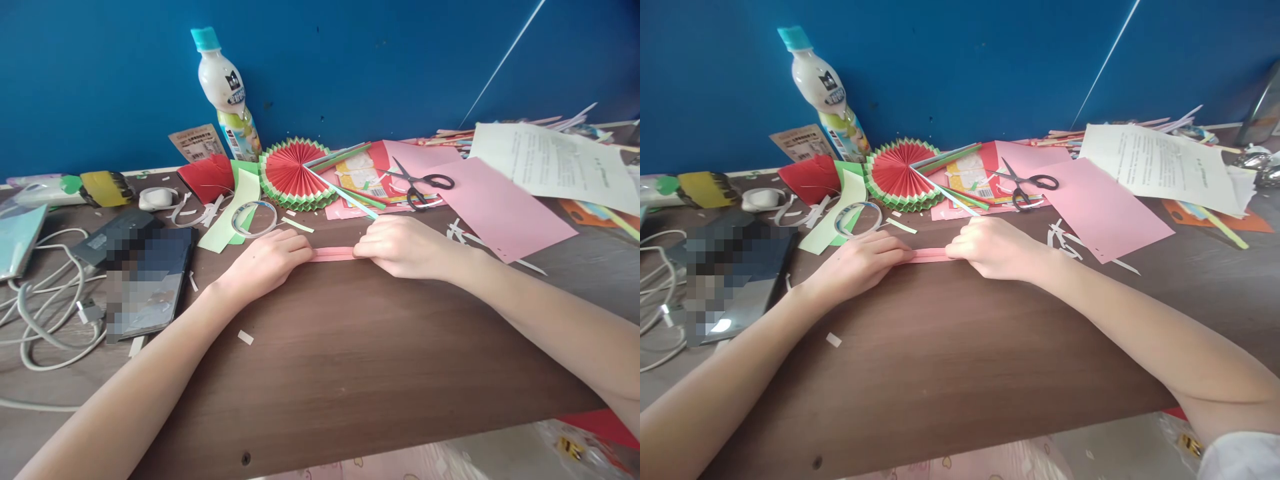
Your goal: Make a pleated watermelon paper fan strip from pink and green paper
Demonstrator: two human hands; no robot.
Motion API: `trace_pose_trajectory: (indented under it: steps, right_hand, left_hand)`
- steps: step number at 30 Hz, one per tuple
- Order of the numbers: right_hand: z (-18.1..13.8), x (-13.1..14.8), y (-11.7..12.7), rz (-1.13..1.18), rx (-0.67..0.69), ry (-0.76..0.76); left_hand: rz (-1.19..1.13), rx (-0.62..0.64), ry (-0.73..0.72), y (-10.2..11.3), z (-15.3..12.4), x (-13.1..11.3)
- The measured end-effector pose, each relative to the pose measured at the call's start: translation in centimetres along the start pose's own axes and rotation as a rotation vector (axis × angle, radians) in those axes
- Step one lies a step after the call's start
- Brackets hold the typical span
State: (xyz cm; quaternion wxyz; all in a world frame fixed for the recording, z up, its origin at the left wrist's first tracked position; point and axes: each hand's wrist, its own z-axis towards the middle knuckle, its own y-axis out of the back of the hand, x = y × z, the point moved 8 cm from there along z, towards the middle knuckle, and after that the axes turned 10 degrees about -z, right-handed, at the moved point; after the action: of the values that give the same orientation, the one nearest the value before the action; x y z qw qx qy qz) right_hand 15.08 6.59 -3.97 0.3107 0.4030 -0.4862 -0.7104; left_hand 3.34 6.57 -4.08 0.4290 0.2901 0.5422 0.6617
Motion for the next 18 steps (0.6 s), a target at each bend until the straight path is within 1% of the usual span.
trace_pose_trajectory:
  steps: [4, 6, 13, 18]
  right_hand:
    - [-0.2, -0.6, 0.2, 0.022, 0.042, -0.069]
    - [-0.3, -0.7, 0.2, 0.043, 0.053, -0.086]
    - [-0.2, -0.9, 0.4, 0.080, 0.042, -0.114]
    - [-0.2, -1.0, 0.3, 0.096, 0.051, -0.129]
  left_hand:
    - [-0.006, 0.037, 0.022, 0.1, 0.0, 0.1]
    - [-0.013, 0.033, 0.050, 0.5, 0.0, 0.4]
    - [0.030, 0.083, 0.140, 1.1, 0.0, 1.0]
    - [-0.062, 0.131, 0.191, 1.0, -0.1, 1.4]
